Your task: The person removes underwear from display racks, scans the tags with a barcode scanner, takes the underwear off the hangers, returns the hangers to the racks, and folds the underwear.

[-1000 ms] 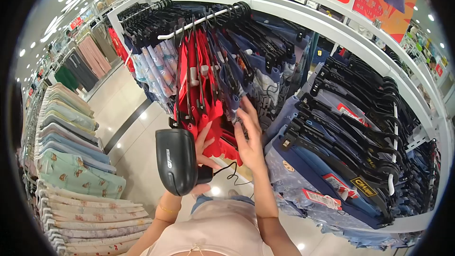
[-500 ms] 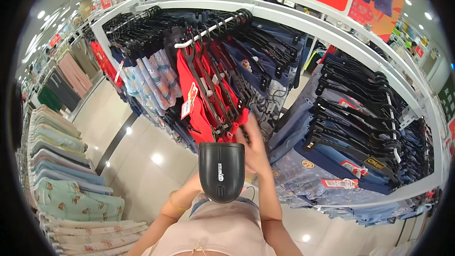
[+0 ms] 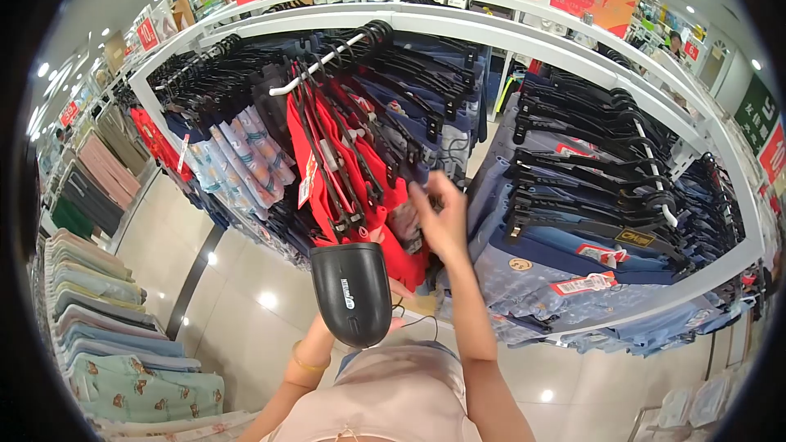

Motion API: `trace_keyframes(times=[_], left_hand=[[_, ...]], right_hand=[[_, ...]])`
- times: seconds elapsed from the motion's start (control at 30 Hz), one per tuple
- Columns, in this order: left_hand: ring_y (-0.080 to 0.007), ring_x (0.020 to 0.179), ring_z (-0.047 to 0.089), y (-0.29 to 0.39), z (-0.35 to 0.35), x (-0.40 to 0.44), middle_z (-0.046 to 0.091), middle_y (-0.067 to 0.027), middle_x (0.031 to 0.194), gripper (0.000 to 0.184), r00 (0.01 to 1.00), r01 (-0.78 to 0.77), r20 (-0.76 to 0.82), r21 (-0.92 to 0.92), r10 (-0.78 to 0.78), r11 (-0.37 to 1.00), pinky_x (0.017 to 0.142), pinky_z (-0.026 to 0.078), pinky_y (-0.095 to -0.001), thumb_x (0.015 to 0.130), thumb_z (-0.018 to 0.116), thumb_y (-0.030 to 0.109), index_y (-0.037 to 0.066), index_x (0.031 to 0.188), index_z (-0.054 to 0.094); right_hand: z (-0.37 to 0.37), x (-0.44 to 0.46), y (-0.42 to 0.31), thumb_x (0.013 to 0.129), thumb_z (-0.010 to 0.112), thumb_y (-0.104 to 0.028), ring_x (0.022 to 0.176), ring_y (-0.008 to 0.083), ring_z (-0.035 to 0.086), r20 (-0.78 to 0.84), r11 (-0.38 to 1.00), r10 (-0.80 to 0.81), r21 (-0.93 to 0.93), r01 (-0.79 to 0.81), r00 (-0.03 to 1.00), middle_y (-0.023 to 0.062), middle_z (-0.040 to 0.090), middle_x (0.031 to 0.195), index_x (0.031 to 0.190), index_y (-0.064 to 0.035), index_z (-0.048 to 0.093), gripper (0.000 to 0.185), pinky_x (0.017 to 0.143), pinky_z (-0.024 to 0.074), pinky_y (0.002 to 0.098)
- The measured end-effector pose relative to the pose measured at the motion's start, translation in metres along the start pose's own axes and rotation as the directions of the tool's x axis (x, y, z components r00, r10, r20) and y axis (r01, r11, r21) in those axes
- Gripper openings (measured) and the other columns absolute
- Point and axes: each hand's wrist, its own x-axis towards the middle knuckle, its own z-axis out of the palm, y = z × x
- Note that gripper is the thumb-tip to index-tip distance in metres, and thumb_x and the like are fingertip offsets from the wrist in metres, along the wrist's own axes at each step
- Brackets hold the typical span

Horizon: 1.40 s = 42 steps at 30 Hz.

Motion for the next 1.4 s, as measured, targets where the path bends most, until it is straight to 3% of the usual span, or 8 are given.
trace_keyframes(times=[0.17, 0.4, 0.47, 0.6, 0.77, 0.97, 1.0, 1.4], left_hand=[[-0.0159, 0.089, 0.058, 0.03, -0.003, 0.005, 0.063, -0.0084, 0.096, 0.041, 0.992, -0.115, -0.02, 0.183, 0.121, 0.976, 0.082, 0.045, -0.0299, 0.067, 0.074, 0.009, 0.001, 0.104, 0.057], [-0.0194, 0.087, 0.055, 0.023, 0.012, 0.007, 0.063, -0.009, 0.097, 0.025, 0.964, -0.161, -0.168, 0.251, 0.206, 0.955, 0.084, 0.04, -0.0334, 0.066, 0.074, 0.019, 0.005, 0.082, 0.062], [-0.0231, 0.094, 0.055, 0.029, 0.017, -0.004, 0.061, -0.0119, 0.101, 0.022, 0.985, -0.078, -0.158, -0.027, 0.072, 0.997, 0.085, 0.039, -0.0373, 0.067, 0.072, 0.018, 0.005, 0.08, 0.059], [-0.0344, 0.097, 0.058, 0.005, 0.041, -0.008, 0.061, -0.0215, 0.1, 0.022, 0.943, -0.313, -0.073, -0.518, 0.323, 0.796, 0.077, 0.039, -0.0386, 0.064, 0.07, 0.021, 0.008, 0.076, 0.057], [-0.0337, 0.096, 0.058, -0.005, 0.048, -0.043, 0.062, -0.0205, 0.095, 0.018, 0.985, -0.173, -0.076, -0.443, 0.155, 0.88, 0.085, 0.035, -0.0401, 0.067, 0.067, 0.014, 0.008, 0.079, 0.055], [-0.0325, 0.095, 0.057, -0.017, 0.076, -0.07, 0.06, -0.0222, 0.094, 0.016, 0.967, -0.043, -0.234, -0.546, -0.103, 0.837, 0.085, 0.038, -0.0436, 0.067, 0.064, 0.008, 0.005, 0.078, 0.053], [-0.0324, 0.094, 0.057, -0.019, 0.08, -0.075, 0.06, -0.022, 0.093, 0.016, 0.961, -0.016, -0.238, -0.55, -0.138, 0.835, 0.084, 0.039, -0.0436, 0.067, 0.064, 0.008, 0.005, 0.078, 0.053], [-0.0261, 0.091, 0.058, -0.018, 0.092, -0.09, 0.06, -0.0191, 0.092, 0.016, 0.922, 0.134, -0.234, -0.552, -0.308, 0.823, 0.08, 0.043, -0.0367, 0.069, 0.066, 0.007, 0.002, 0.072, 0.051]], right_hand=[[-0.023, 0.031, 0.056, 0.088, 0.055, -0.016, 0.066, 0.0, 0.044, -0.258, 0.926, 0.062, 0.374, 0.041, 0.964, -0.0063, 0.051, 0.072, 0.101, -0.0048, 0.049, 0.018, 0.058, 0.033, 0.0163], [-0.015, 0.028, 0.023, 0.078, 0.064, -0.014, 0.084, 0.0116, 0.055, 0.06, 0.954, -0.194, 0.245, 0.174, 0.979, 0.0108, 0.059, 0.094, 0.115, 0.0004, 0.045, 0.043, 0.075, 0.0431, 0.0238], [-0.018, 0.033, 0.012, 0.078, 0.063, -0.011, 0.103, 0.0158, 0.051, 0.229, 0.972, -0.178, 0.195, 0.134, 0.957, 0.0109, 0.051, 0.116, 0.124, 0.0013, 0.037, 0.054, 0.09, 0.0389, 0.0289], [-0.026, 0.055, -0.024, 0.074, 0.065, -0.012, 0.107, 0.0163, 0.049, 0.438, 0.94, -0.236, -0.123, 0.318, 0.867, 0.012, 0.05, 0.122, 0.128, -0.0001, 0.035, 0.064, 0.093, 0.0363, 0.0297], [-0.038, 0.075, -0.027, 0.07, 0.061, 0.009, 0.12, 0.0182, 0.04, 0.647, 0.958, -0.261, 0.264, 0.11, 0.717, 0.0127, 0.044, 0.128, 0.131, -0.0038, 0.035, 0.067, 0.1, 0.0305, 0.0306], [-0.026, 0.092, -0.012, 0.082, 0.059, -0.007, 0.103, 0.0209, 0.055, 0.23, 0.866, -0.351, 0.447, 0.222, 0.908, 0.0178, 0.05, 0.12, 0.129, -0.0045, 0.037, 0.052, 0.087, 0.0453, 0.0313], [-0.029, 0.091, -0.013, 0.082, 0.057, -0.005, 0.096, 0.0228, 0.059, 0.335, 0.795, -0.262, 0.606, 0.006, 0.905, 0.0208, 0.054, 0.112, 0.127, -0.0043, 0.038, 0.049, 0.079, 0.0502, 0.0321], [-0.019, 0.105, 0.013, 0.092, 0.033, -0.043, 0.093, 0.0261, 0.06, 0.424, 0.489, -0.242, 0.83, -0.268, 0.873, 0.0232, 0.053, 0.112, 0.129, -0.003, 0.035, 0.054, 0.079, 0.0521, 0.037]])
